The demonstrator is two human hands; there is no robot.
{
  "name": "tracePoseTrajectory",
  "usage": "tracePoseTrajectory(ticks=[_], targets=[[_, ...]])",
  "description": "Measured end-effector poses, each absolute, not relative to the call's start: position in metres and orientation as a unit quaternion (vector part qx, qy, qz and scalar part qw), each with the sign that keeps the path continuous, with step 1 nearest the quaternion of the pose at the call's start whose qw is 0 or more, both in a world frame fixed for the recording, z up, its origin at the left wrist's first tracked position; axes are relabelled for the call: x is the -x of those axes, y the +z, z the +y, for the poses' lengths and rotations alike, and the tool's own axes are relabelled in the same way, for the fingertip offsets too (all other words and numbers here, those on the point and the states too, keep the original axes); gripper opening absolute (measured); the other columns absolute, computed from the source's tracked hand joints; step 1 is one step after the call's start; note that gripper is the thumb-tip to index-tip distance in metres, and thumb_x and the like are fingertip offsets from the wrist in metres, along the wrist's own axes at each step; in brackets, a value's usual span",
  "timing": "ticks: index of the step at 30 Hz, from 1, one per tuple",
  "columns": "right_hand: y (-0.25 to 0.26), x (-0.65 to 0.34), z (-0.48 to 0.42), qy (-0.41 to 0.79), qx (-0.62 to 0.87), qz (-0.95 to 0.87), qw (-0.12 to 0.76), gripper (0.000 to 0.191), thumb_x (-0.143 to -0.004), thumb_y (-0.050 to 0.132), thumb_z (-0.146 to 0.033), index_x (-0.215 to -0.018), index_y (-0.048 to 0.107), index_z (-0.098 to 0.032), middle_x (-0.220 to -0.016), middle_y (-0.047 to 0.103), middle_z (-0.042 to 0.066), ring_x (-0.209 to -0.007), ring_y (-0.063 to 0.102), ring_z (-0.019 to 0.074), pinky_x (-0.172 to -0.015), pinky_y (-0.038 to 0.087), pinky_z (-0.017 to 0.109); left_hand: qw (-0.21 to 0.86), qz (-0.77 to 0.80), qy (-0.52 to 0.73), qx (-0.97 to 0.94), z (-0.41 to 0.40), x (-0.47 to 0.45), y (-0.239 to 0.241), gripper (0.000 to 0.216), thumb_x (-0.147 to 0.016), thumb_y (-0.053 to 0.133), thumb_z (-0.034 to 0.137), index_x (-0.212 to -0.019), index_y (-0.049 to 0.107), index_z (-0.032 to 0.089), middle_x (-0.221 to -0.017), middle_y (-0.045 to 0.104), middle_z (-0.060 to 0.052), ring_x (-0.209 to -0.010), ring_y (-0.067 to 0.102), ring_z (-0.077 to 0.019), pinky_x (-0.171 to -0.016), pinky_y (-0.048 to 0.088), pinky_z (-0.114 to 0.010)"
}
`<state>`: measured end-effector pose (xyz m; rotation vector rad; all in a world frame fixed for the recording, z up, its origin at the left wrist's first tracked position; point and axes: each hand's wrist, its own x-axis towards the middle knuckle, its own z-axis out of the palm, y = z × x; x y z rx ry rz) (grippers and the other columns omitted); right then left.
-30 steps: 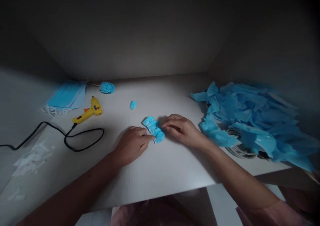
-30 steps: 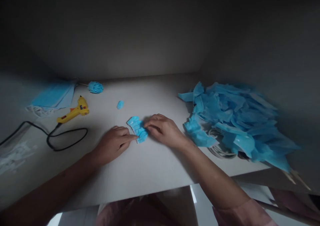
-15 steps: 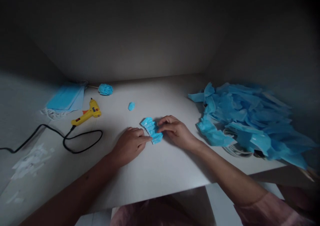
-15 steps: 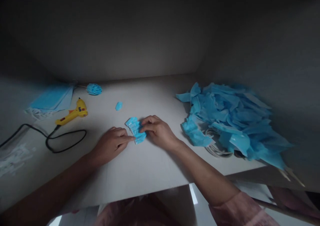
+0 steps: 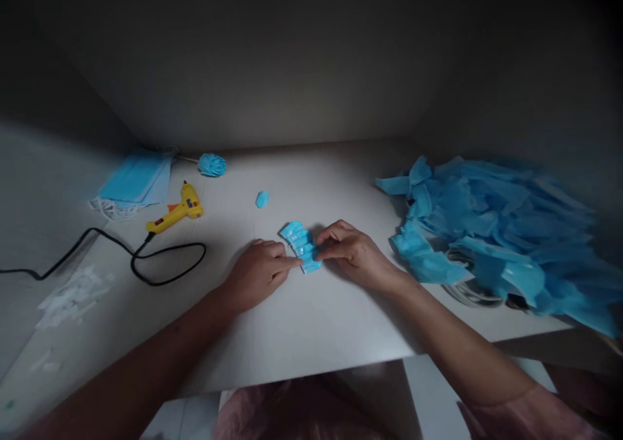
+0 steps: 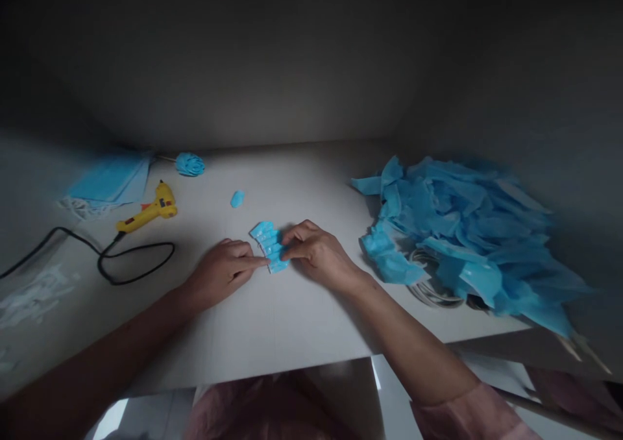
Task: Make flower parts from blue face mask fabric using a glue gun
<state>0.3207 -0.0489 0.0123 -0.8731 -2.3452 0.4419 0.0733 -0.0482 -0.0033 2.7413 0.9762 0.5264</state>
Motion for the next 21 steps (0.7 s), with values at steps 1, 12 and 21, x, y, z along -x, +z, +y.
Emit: tracePoseTrajectory(ticks=[1, 12, 21], targets=[[0.0121, -0.3208, -0.0488, 0.166, 0.328, -0.883, 0.294, 0.036, -0.087, 0.049, -0.003, -0.091, 0.076, -0.026, -0.097, 0.066, 0.005, -0.095, 0.057, 0.0187, -0.078, 0.050, 0.035, 0.092, 0.328, 0.178, -0.923, -0.0482, -0.0736, -0.0028, 0.033, -0.089, 0.049, 0.012, -0.106, 0.072, 0.031, -0.070, 0.059, 0.001, -0.068, 0.053, -0.0115, -0.066, 0.032, -0.027], [0.0066, -0.3158, -0.0496, 0.178, 0.321, -0.888, 0.275, 0.038, -0.087, 0.048, -0.004, -0.098, 0.075, -0.028, -0.097, 0.066, 0.005, -0.094, 0.057, 0.0184, -0.077, 0.050, 0.034, 0.081, 0.320, 0.193, -0.924, -0.0468, -0.0748, -0.0039, 0.032, -0.088, 0.051, 0.011, -0.102, 0.073, 0.030, -0.067, 0.058, 0.002, -0.066, 0.051, -0.0118, -0.063, 0.031, -0.027], [0.0091, -0.3199, -0.0489, 0.178, 0.336, -0.863, 0.333, 0.039, -0.087, 0.046, -0.002, -0.098, 0.074, -0.027, -0.104, 0.066, 0.005, -0.099, 0.057, 0.0183, -0.086, 0.049, 0.036, 0.078, 0.329, 0.172, -0.925, -0.0482, -0.0755, 0.0003, 0.030, -0.090, 0.052, 0.013, -0.103, 0.073, 0.029, -0.069, 0.059, 0.001, -0.067, 0.054, -0.0127, -0.064, 0.031, -0.027]])
